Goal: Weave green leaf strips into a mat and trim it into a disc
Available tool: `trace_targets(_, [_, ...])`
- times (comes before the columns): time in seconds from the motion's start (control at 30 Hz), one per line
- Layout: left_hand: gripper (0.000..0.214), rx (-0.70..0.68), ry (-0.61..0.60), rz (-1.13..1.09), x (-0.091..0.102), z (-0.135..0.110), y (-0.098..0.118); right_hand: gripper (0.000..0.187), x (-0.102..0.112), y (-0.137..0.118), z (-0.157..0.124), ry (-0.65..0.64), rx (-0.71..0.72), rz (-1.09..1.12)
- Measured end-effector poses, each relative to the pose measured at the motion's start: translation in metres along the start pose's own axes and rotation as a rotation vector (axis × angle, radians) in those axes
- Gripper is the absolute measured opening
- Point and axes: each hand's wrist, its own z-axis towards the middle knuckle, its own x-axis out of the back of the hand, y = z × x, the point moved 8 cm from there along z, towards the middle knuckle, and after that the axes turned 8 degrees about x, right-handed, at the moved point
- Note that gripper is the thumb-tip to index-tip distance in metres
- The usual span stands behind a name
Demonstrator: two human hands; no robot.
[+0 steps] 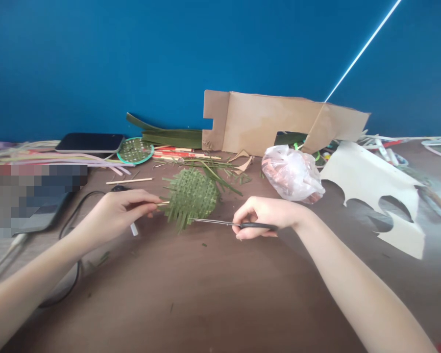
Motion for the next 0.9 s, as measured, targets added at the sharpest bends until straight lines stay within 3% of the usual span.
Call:
trace_targets(0.4, [0.022, 0.011, -0.016, -0.015, -0.0032, 0.0009, -0.0036, 0.013, -0.0018, 0.0049, 0.0011, 0.018, -0.022, 0.058])
trace_targets(0.9, [0.022, 0.047, -0.005, -0.007, -0.0024, 0.0002, -0.0060, 0.020, -0.0008, 0.0066, 0.0005, 0.024, -0.044, 0.083])
